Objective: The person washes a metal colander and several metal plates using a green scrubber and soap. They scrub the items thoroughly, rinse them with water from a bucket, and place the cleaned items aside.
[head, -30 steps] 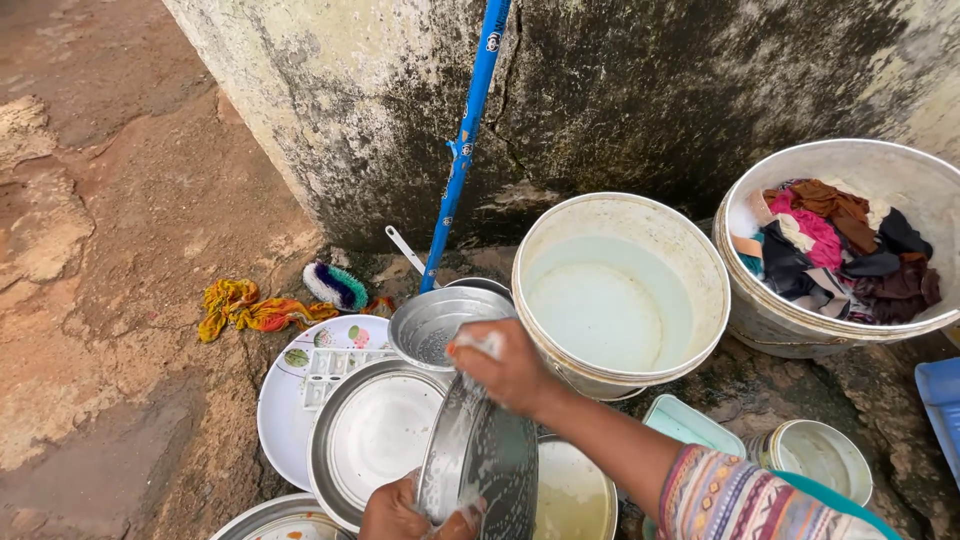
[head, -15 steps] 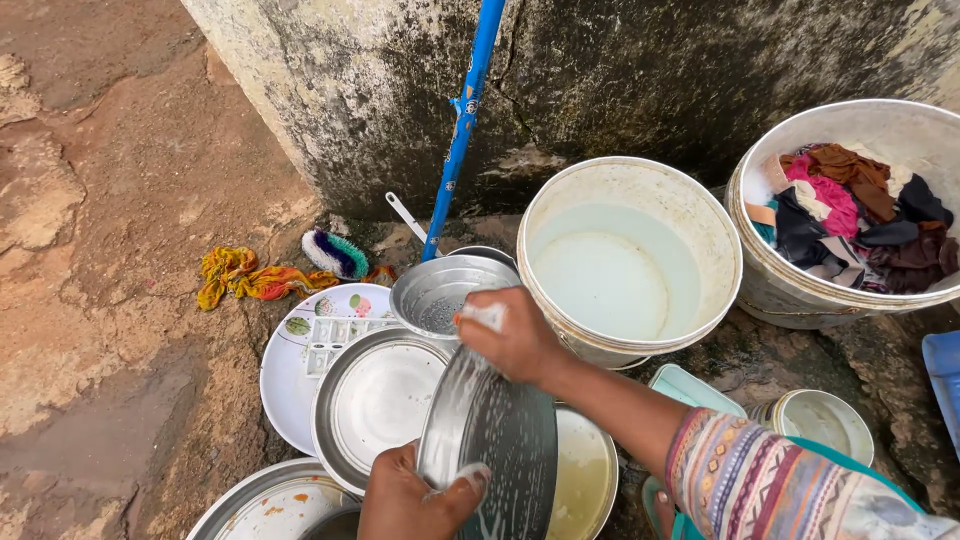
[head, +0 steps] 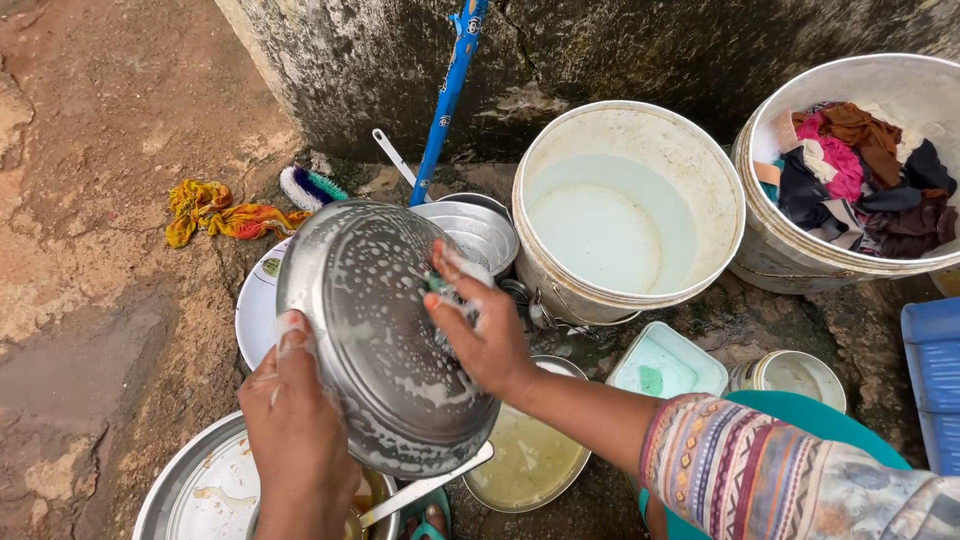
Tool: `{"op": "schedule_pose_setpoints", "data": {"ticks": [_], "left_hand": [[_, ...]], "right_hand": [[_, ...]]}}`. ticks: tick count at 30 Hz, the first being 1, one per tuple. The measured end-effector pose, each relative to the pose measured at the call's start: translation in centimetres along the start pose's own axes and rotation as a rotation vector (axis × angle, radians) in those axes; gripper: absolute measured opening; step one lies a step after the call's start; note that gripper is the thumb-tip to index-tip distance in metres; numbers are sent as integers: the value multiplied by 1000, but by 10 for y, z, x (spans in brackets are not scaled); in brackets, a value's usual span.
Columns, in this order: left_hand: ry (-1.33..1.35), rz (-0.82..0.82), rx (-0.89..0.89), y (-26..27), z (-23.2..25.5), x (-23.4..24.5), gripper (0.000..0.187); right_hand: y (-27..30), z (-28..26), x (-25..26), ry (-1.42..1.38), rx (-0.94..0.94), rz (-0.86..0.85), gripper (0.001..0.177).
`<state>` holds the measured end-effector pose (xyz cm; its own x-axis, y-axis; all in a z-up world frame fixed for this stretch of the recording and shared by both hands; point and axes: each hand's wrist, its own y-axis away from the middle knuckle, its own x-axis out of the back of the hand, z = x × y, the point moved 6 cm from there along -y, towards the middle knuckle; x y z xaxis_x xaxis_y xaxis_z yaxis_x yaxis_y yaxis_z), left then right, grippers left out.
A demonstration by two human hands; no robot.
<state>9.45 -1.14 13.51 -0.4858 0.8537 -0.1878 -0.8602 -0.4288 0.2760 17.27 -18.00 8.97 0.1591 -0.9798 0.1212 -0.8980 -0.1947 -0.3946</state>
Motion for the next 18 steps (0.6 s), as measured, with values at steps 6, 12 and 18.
{"op": "schedule_pose_setpoints", "data": {"ticks": [6, 12, 18], "left_hand": [[33, 4, -59, 4, -33, -5, 38], [-172, -259, -1, 17, -11, -6, 43], [-432, -301, -120, -1, -75, 11, 38]], "right_hand": [[-3, -55, -8, 60, 258, -95, 57], [-67, 58, 73, -41, -272, 238, 31], [-41, -44, 18, 288, 235, -227, 25]]}}
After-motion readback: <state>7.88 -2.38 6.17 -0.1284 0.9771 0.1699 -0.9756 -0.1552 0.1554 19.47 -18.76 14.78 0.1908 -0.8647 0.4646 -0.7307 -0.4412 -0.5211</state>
